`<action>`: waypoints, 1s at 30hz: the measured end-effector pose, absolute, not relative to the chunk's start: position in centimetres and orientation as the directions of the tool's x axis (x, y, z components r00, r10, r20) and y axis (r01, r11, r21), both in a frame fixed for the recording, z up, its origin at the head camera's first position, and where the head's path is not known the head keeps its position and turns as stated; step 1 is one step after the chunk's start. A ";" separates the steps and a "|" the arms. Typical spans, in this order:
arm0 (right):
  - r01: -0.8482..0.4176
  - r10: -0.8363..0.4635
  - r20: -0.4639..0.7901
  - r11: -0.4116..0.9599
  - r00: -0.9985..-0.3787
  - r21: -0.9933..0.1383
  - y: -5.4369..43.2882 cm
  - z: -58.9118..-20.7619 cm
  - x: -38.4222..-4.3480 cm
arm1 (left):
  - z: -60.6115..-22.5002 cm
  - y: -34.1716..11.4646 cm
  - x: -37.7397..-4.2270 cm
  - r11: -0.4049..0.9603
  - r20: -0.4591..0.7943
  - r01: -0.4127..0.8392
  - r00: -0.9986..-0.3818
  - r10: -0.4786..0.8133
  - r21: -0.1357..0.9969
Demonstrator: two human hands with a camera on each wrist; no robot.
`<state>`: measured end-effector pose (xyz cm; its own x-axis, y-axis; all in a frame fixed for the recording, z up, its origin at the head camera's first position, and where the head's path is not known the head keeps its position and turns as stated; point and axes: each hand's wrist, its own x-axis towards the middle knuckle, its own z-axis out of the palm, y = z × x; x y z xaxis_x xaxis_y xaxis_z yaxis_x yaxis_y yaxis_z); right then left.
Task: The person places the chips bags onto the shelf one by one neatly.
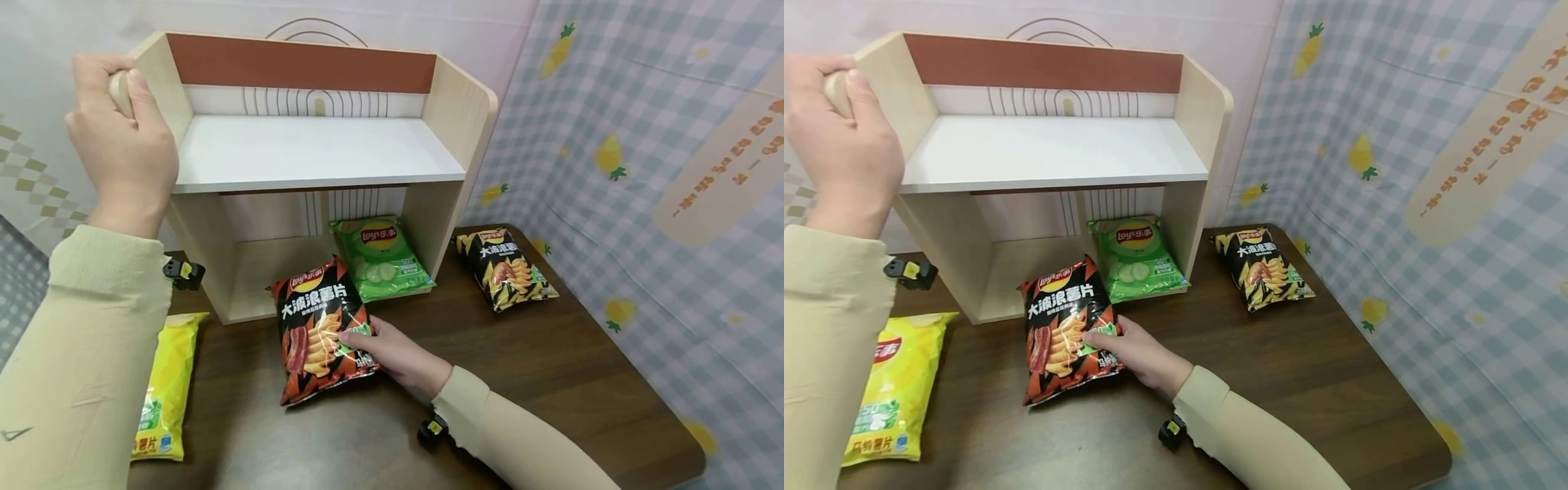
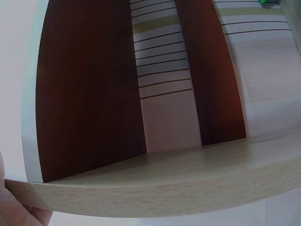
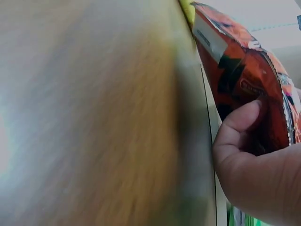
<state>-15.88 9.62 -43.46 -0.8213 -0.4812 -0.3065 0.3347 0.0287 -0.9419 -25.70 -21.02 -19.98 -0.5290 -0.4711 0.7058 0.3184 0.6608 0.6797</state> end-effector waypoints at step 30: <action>0.482 -0.273 -0.449 -0.064 -0.851 -0.874 5.2 -44.3 -18.9 | -20.4 -19.8 -25.8 0.669 0.713 0.322 -0.528 -0.461 0.670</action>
<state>-18.92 5.23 -44.29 -0.8507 -0.2727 -0.4493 0.4819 -0.0636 -0.8739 -25.78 -19.81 -20.40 -0.5275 -0.4612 0.7135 0.3216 0.6689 0.6702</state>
